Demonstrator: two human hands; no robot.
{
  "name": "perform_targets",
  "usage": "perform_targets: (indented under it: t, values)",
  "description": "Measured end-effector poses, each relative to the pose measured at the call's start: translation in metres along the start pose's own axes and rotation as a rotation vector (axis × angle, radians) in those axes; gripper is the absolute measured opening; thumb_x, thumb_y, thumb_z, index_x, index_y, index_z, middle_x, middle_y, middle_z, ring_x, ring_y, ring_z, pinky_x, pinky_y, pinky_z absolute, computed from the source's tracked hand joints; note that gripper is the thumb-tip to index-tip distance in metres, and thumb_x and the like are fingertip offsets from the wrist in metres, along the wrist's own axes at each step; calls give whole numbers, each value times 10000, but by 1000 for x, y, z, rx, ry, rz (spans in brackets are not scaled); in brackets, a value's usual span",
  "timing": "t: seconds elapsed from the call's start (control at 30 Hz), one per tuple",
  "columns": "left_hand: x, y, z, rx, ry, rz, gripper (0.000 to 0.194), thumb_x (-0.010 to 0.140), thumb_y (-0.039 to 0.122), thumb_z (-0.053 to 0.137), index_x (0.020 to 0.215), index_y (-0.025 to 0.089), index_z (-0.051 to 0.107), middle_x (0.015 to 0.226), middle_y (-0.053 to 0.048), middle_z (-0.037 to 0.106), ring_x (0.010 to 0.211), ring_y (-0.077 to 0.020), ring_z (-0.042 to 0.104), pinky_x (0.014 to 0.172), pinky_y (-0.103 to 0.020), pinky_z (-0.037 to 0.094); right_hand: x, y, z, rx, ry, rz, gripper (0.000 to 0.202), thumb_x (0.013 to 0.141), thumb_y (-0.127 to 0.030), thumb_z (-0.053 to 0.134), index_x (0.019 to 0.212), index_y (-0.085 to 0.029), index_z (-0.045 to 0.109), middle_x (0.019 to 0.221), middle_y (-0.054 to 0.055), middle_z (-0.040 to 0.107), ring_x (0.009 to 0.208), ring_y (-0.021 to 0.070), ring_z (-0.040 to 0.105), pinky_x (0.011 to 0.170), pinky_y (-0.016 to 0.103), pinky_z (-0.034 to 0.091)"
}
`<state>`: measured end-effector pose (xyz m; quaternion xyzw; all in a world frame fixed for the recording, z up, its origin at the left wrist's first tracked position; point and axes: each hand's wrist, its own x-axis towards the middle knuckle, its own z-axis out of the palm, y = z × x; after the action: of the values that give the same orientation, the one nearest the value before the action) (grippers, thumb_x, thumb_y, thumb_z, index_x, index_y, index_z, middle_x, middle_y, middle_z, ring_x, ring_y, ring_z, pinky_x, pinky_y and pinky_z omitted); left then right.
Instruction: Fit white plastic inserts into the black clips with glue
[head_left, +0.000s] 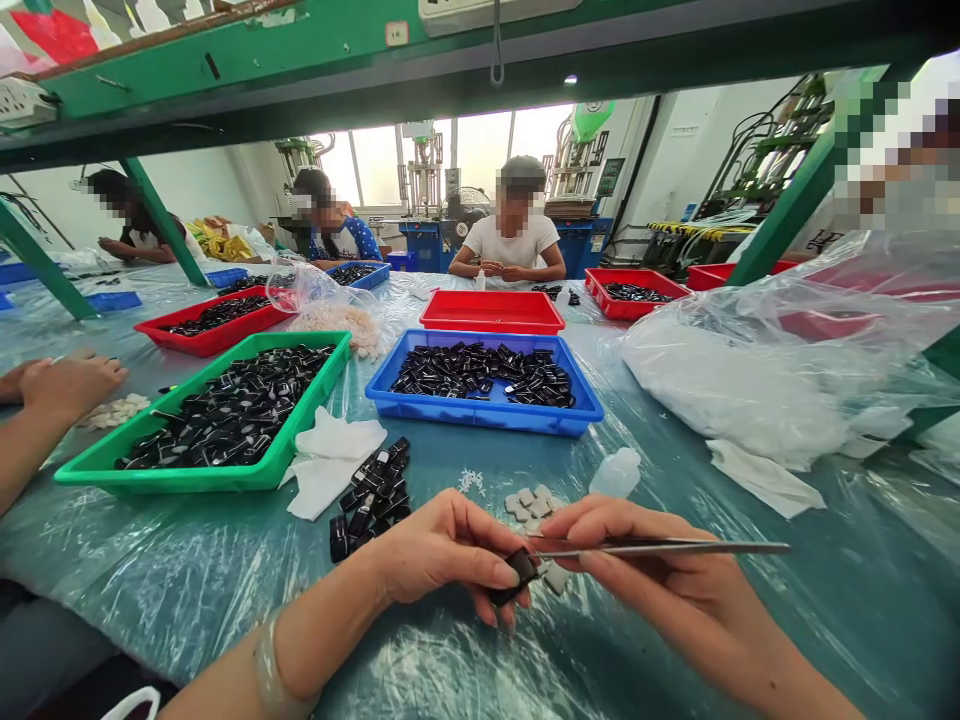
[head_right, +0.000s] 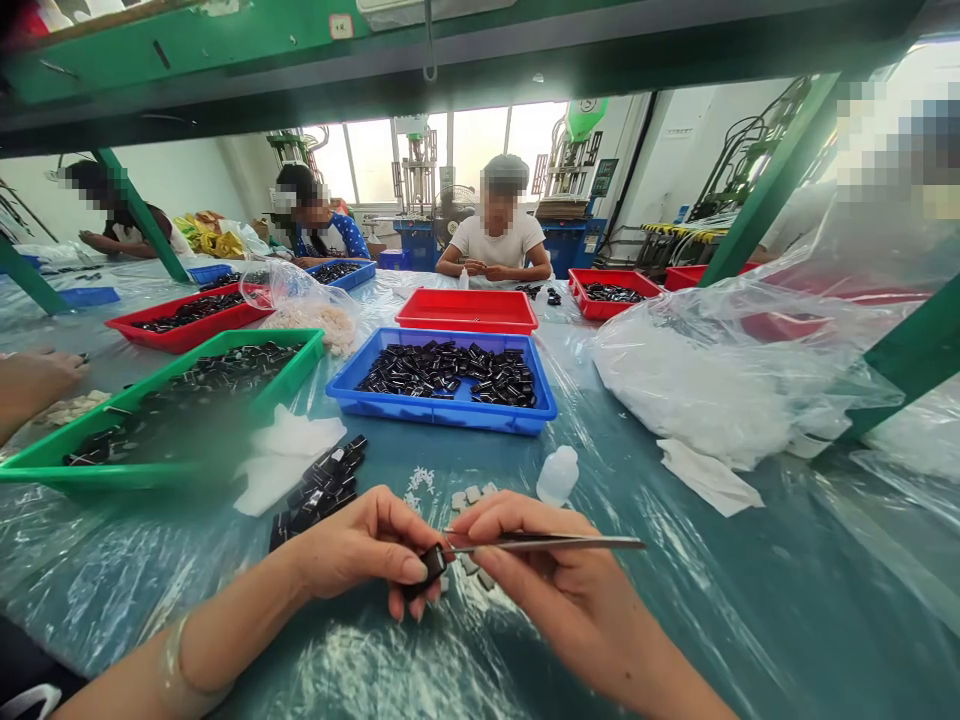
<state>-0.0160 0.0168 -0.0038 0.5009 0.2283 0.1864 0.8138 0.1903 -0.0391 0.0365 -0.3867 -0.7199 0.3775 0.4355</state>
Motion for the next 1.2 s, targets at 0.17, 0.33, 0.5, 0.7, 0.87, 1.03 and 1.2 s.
perform_targets:
  t: [0.17, 0.33, 0.5, 0.7, 0.87, 1.03, 1.2]
  values:
    - [0, 2, 2, 6, -3, -9, 224, 656, 247, 726, 807, 81, 725, 723, -86, 679, 579, -114, 619, 473, -165, 494, 0, 0, 0, -20, -64, 14, 107, 864, -215, 518, 849, -213, 624, 919, 64, 683, 852, 189, 655, 701, 275, 552]
    - [0, 0, 0, 7, 18, 1, 219, 660, 255, 723, 789, 78, 724, 716, -89, 680, 575, -118, 619, 466, -166, 487, -5, 2, 2, -161, -108, -104, 145, 865, -141, 487, 880, -229, 601, 975, 69, 667, 881, 187, 643, 740, 278, 533]
    - [0, -1, -1, -14, 40, 36, 216, 668, 241, 718, 802, 73, 723, 710, -90, 674, 571, -120, 623, 463, -167, 489, -7, 0, 5, -289, -147, -206, 251, 854, -77, 459, 975, -268, 568, 1080, 62, 636, 870, 162, 652, 730, 236, 520]
    - [0, 2, 2, -15, 57, 28, 247, 658, 260, 725, 810, 66, 722, 695, -90, 669, 560, -110, 613, 468, -163, 491, -8, -5, 5, -349, -132, -198, 241, 863, -110, 445, 967, -278, 585, 1074, 76, 647, 847, 178, 667, 706, 241, 532]
    - [1, 2, 2, -17, 82, 19, 256, 646, 268, 732, 801, 65, 719, 686, -89, 667, 559, -117, 619, 464, -168, 494, -9, -3, 3, -352, -110, -208, 256, 855, -101, 450, 977, -280, 588, 1037, 65, 662, 784, 166, 669, 654, 228, 531]
    - [1, 2, 3, -39, 96, 15, 276, 622, 273, 753, 797, 63, 717, 683, -89, 669, 552, -119, 622, 454, -165, 491, -5, -1, 2, -243, -60, -167, 232, 864, -119, 460, 928, -276, 618, 992, 47, 676, 860, 177, 658, 706, 237, 533]
    - [2, 1, 3, -53, 123, 18, 280, 607, 260, 762, 805, 69, 710, 676, -86, 675, 543, -127, 631, 449, -172, 496, -5, 3, 2, -101, 8, -72, 186, 867, -179, 498, 919, -273, 651, 991, 37, 683, 883, 180, 653, 717, 248, 551]
